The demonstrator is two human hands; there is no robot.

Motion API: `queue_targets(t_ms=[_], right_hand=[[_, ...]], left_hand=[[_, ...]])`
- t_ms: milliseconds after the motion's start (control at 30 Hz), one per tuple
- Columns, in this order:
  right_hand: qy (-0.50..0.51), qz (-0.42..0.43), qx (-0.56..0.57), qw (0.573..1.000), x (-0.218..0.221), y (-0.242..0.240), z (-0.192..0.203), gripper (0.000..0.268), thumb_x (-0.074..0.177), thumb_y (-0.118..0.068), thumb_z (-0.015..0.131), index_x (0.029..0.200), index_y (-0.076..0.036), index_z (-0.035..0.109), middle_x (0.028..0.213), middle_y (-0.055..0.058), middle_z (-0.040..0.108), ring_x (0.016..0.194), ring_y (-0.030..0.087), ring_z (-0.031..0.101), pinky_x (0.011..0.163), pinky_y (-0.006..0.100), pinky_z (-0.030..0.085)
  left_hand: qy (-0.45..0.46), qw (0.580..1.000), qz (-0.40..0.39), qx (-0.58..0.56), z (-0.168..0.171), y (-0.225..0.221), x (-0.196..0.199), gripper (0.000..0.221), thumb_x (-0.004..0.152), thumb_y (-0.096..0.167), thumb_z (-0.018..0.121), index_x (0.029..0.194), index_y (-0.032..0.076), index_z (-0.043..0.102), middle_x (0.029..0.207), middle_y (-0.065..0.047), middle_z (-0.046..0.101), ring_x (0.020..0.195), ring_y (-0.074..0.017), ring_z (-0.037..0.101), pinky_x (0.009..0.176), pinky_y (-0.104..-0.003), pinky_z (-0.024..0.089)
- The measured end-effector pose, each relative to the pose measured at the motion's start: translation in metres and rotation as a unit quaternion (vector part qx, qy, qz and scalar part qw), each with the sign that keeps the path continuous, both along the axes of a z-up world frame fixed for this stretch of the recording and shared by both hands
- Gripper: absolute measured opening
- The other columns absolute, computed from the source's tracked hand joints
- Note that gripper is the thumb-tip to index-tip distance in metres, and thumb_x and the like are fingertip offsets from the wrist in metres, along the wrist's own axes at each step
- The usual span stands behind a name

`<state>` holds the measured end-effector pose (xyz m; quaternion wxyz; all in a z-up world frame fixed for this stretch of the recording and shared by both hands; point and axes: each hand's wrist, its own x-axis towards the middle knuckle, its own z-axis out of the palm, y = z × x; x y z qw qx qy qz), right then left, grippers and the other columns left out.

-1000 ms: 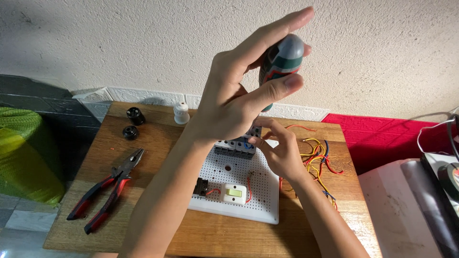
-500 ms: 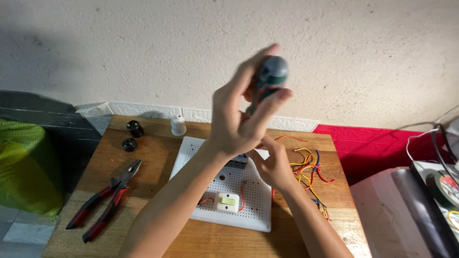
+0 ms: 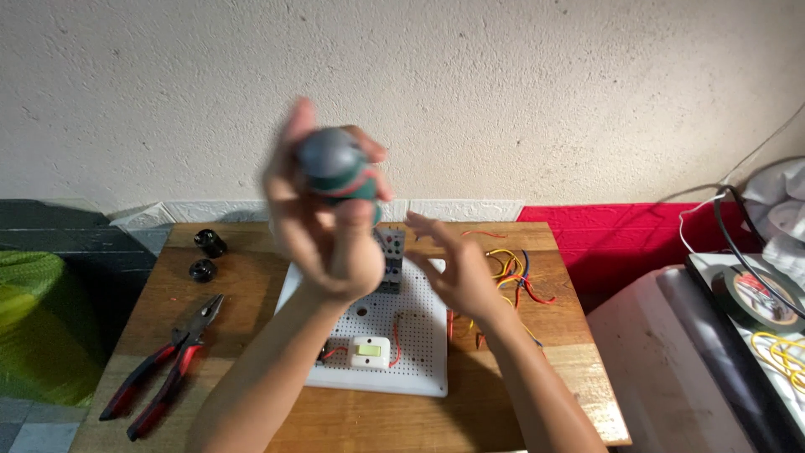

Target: Tightening screws on a terminal block to secure electrical wires during circuit assembly.

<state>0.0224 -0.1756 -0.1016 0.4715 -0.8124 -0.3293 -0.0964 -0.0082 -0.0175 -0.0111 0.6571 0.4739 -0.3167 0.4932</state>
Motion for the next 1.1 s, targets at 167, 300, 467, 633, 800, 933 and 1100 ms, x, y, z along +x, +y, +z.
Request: queue_targets(t_ms=[167, 300, 467, 633, 800, 933, 1100], right_hand=[[0.098, -0.124, -0.042, 0.987, 0.005, -0.035, 0.026, 0.016, 0.094, -0.014, 0.069, 0.080, -0.010, 0.065, 0.061, -0.001, 0.054, 0.057, 0.010, 0.037, 0.056, 0.030, 0.034], [0.151, -0.161, -0.155, 0.963, 0.028, -0.075, 0.011, 0.011, 0.088, -0.024, 0.072, 0.088, -0.013, 0.070, 0.073, -0.001, 0.064, 0.066, 0.013, 0.052, 0.061, 0.032, 0.038], [0.205, -0.193, -0.250, 0.926, 0.058, -0.128, -0.021, 0.040, 0.080, -0.024, 0.085, 0.114, -0.007, 0.075, 0.097, 0.015, 0.079, 0.097, 0.039, 0.074, 0.087, 0.050, 0.055], [0.235, -0.230, -0.251, 0.911, 0.070, -0.149, -0.034, 0.045, 0.079, -0.022, 0.086, 0.121, -0.014, 0.072, 0.098, 0.007, 0.080, 0.099, 0.031, 0.075, 0.088, 0.047, 0.057], [0.234, -0.257, -0.272, 0.897, 0.076, -0.146, -0.042, 0.044, 0.080, -0.018, 0.084, 0.122, -0.018, 0.071, 0.107, 0.002, 0.079, 0.107, 0.030, 0.073, 0.093, 0.047, 0.056], [0.240, -0.271, -0.287, 0.887, 0.081, -0.142, -0.047, 0.042, 0.078, -0.018, 0.085, 0.118, -0.019, 0.073, 0.107, -0.002, 0.079, 0.115, 0.028, 0.070, 0.097, 0.047, 0.055], [0.252, -0.269, -0.306, 0.878, 0.078, -0.139, -0.048, 0.041, 0.078, -0.019, 0.085, 0.117, -0.020, 0.072, 0.107, -0.003, 0.079, 0.120, 0.028, 0.068, 0.102, 0.048, 0.053]], left_hand=[[-0.021, 0.951, 0.212, 0.224, 0.028, 0.035, -0.030, 0.056, 0.106, 0.023, 0.068, 0.149, -0.004, 0.045, 0.153, -0.018, 0.054, 0.145, -0.0302, 0.059, 0.125, -0.036, 0.055], [0.107, 0.931, 0.042, 0.348, 0.040, 0.042, -0.026, 0.049, 0.111, 0.001, 0.056, 0.155, 0.010, 0.038, 0.123, -0.015, 0.057, 0.104, -0.0200, 0.067, 0.101, -0.030, 0.067], [0.403, 0.759, 0.145, 0.491, -0.006, 0.054, 0.010, 0.048, 0.093, 0.021, 0.065, 0.141, 0.019, 0.062, 0.119, -0.014, 0.073, 0.101, -0.0405, 0.072, 0.085, -0.052, 0.054], [0.493, 0.693, 0.115, 0.513, 0.004, 0.061, -0.006, 0.057, 0.083, 0.015, 0.076, 0.138, 0.007, 0.063, 0.114, -0.025, 0.071, 0.104, -0.0443, 0.071, 0.091, -0.054, 0.054], [0.523, 0.666, 0.125, 0.516, 0.004, 0.068, -0.007, 0.071, 0.078, 0.018, 0.083, 0.144, 0.009, 0.058, 0.122, -0.024, 0.068, 0.117, -0.0437, 0.066, 0.099, -0.054, 0.050], [0.550, 0.666, 0.101, 0.494, -0.003, 0.075, -0.005, 0.075, 0.075, 0.017, 0.085, 0.145, 0.011, 0.058, 0.126, -0.024, 0.068, 0.122, -0.0440, 0.063, 0.102, -0.054, 0.046], [0.572, 0.651, 0.088, 0.491, -0.018, 0.082, 0.001, 0.079, 0.073, 0.013, 0.086, 0.146, 0.014, 0.057, 0.132, -0.022, 0.068, 0.128, -0.0443, 0.059, 0.107, -0.054, 0.043]])
